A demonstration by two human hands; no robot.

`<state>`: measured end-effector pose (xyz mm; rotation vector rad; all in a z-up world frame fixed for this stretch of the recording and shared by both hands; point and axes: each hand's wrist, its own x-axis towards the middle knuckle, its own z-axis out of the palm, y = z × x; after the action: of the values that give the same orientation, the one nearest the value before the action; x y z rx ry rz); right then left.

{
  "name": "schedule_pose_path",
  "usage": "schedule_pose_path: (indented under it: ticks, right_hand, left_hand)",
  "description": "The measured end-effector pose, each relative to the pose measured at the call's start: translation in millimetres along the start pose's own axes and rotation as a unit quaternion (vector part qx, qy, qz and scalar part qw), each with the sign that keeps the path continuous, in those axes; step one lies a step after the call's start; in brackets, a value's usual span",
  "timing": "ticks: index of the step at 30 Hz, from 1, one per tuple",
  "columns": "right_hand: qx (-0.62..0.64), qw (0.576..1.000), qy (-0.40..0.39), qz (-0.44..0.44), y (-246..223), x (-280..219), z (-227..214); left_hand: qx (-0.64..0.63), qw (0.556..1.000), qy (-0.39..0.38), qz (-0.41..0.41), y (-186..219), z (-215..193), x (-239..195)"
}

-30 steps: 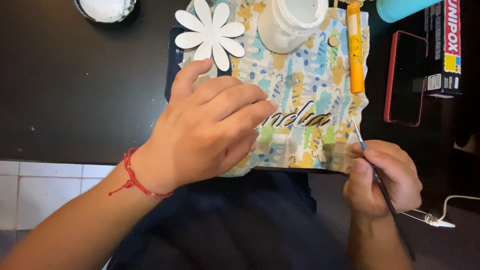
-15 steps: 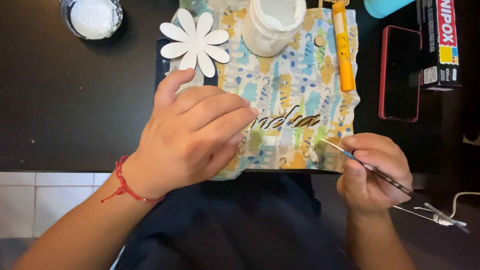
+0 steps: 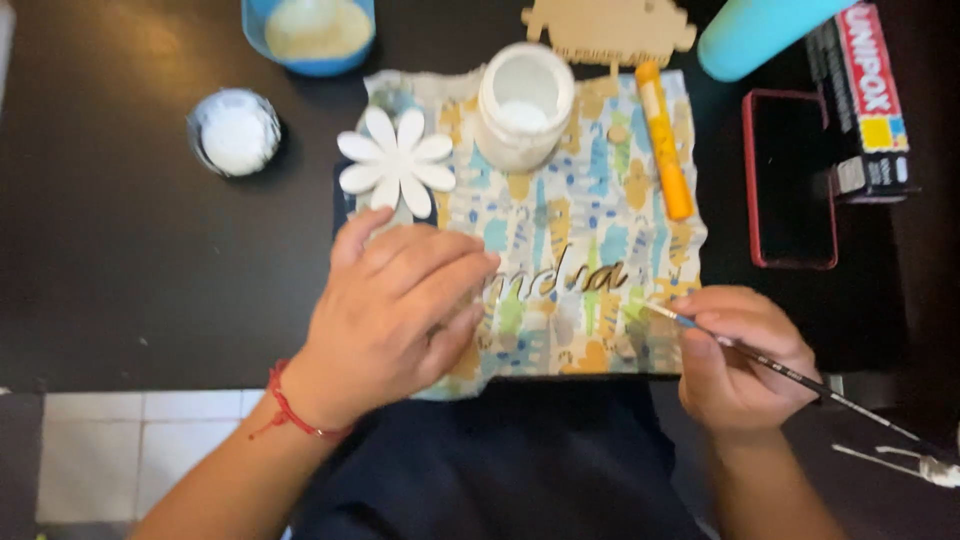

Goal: The person paints the cursive name 'Amelia' on a wooden cutout using a small brush and white paint. They dip the brush into a container of paint and carefully apply it to the letters, occasionally checking a reference image on a smartphone.

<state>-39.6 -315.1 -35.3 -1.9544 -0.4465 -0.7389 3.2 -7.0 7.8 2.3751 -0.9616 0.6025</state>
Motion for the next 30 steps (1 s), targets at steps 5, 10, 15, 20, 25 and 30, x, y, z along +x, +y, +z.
schedule_pose_path:
  ticks: [5,10,15,20,25,30]
  right_hand:
    - [0.025,0.999,0.027,0.039,-1.2,-1.5,1.7]
    - [0.054,0.996,0.044,0.060,3.2,-7.8,2.2]
    - [0.061,0.994,0.061,0.072,15.4,-18.6,1.3]
    - [0.051,0.993,0.064,0.083,26.5,-29.7,2.5]
    - [0.038,0.988,0.098,0.112,22.4,-24.3,-15.3]
    - [-0.181,0.974,0.077,0.113,-1.5,30.8,-57.8]
  left_hand:
    - [-0.004,1.000,0.003,-0.003,3.8,-1.4,2.6]
    - [-0.003,1.000,0.015,-0.019,4.9,1.5,0.9]
    - [-0.007,0.999,0.017,-0.039,5.9,0.9,-0.6]
    - [0.007,0.998,-0.014,-0.063,5.5,-4.1,-2.5]
    - [0.008,0.999,-0.023,-0.036,7.6,3.2,3.6]
    - [0.062,0.997,0.001,-0.043,6.4,7.8,3.5]
